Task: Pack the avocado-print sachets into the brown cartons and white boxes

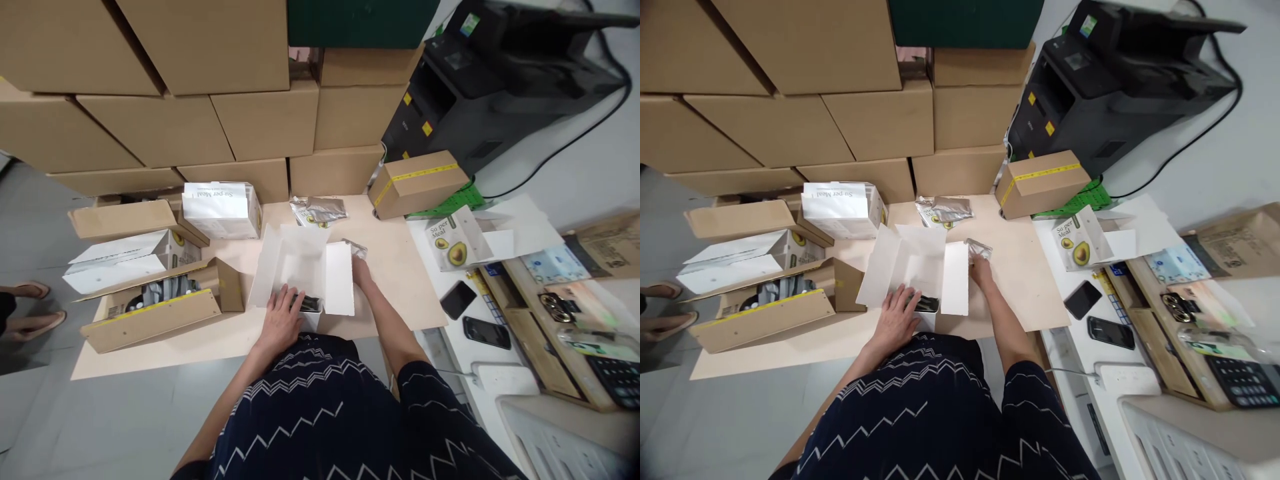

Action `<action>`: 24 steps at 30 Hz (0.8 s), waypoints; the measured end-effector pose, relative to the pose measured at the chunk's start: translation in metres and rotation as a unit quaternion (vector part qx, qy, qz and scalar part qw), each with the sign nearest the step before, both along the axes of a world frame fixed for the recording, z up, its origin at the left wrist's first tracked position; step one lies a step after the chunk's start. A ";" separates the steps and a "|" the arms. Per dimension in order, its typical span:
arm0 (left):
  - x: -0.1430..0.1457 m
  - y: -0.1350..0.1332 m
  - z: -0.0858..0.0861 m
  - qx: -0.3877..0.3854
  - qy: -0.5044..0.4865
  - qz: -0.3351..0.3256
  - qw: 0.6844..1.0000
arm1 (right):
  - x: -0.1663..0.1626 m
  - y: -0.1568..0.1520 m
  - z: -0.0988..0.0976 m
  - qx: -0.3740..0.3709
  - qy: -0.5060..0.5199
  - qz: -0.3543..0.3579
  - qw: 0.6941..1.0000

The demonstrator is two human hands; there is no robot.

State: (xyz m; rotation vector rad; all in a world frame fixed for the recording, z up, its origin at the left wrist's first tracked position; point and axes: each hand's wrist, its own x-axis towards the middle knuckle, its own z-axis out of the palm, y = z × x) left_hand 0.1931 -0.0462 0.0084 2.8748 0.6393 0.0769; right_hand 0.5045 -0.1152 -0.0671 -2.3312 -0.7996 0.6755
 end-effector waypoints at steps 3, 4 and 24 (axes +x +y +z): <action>0.000 0.000 0.000 0.002 -0.006 -0.003 1.000 | 0.018 -0.015 0.005 0.167 0.156 -0.168 0.959; -0.001 0.001 0.000 0.003 -0.008 -0.003 1.000 | 0.022 -0.021 0.008 0.224 0.224 -0.212 0.925; -0.001 0.001 -0.001 0.001 -0.016 -0.008 1.000 | -0.009 -0.043 0.141 0.479 0.298 -0.155 0.811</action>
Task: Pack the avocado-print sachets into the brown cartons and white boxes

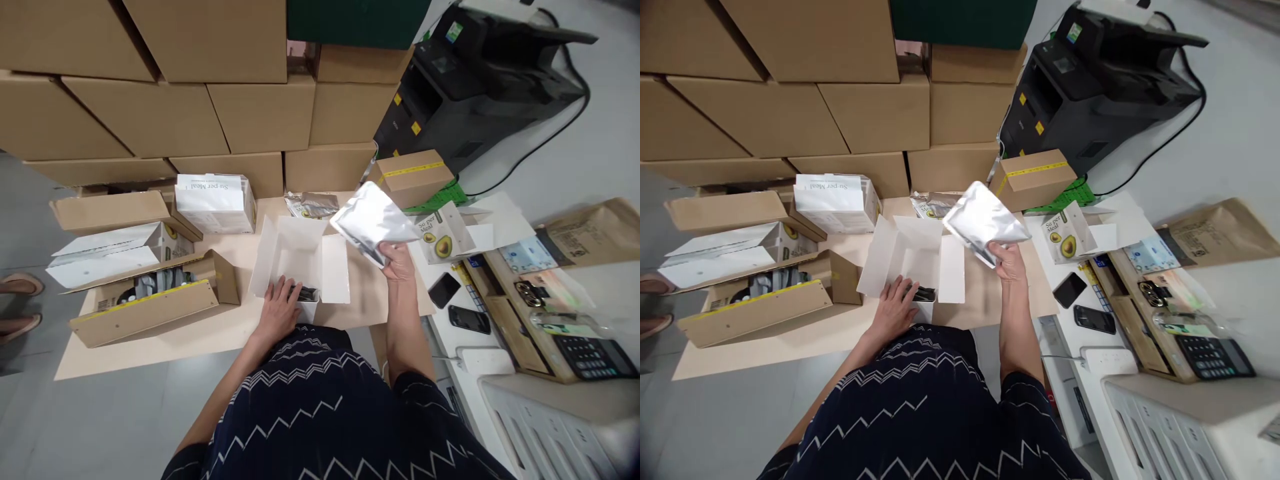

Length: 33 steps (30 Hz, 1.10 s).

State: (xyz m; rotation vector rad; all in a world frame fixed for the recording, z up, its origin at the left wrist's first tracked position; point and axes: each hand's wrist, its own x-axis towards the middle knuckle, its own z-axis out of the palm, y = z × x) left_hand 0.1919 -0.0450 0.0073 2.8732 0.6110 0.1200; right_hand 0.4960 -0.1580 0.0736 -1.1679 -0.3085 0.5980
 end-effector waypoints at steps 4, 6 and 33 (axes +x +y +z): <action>0.001 -0.001 0.003 -0.007 0.001 -0.001 1.000 | -0.028 0.015 0.031 -0.139 -0.171 0.187 0.957; 0.001 -0.001 0.003 -0.009 0.003 -0.002 1.000 | -0.043 0.025 0.041 -0.206 -0.264 0.263 0.905; 0.003 -0.004 0.008 -0.017 0.025 0.010 0.999 | -0.095 0.144 -0.046 -0.434 -0.530 0.552 0.476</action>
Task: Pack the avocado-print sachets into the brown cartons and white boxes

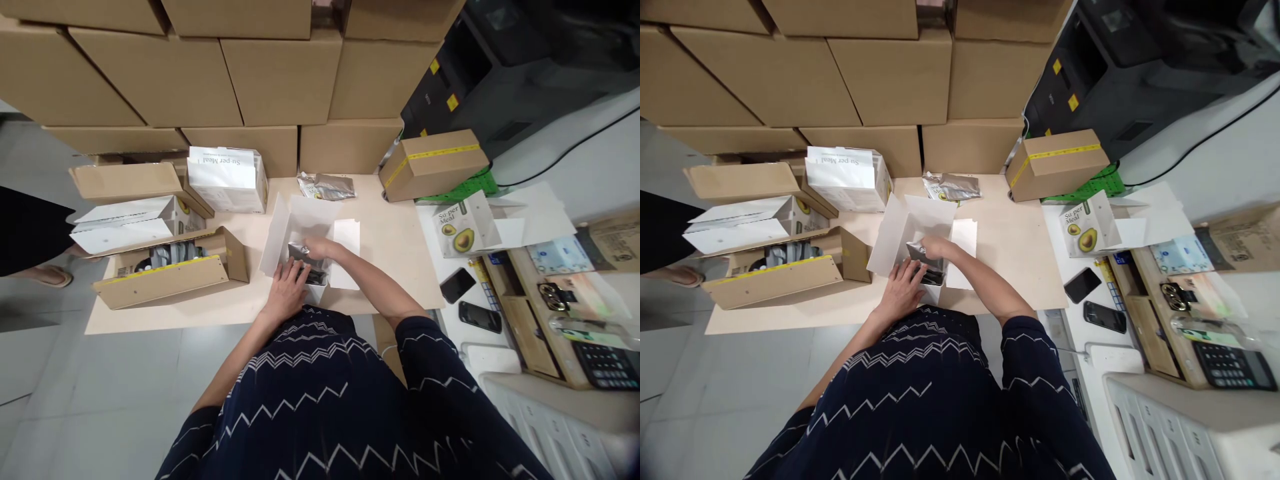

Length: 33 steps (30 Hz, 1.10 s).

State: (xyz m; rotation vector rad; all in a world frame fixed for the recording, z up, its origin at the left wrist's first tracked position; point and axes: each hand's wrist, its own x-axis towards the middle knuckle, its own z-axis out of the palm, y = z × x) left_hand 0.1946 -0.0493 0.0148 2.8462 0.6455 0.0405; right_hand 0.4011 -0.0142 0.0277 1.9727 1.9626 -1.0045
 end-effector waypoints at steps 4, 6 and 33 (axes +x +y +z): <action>-0.001 0.000 0.001 0.001 0.001 -0.002 1.000 | 0.008 -0.002 -0.006 0.025 0.012 -0.005 1.000; 0.000 0.000 0.001 -0.001 0.001 0.001 1.000 | 0.011 -0.004 -0.008 0.048 0.012 -0.012 0.999; 0.001 0.005 -0.003 -0.012 0.007 0.016 1.000 | 0.009 -0.030 0.027 -0.049 0.127 0.064 0.989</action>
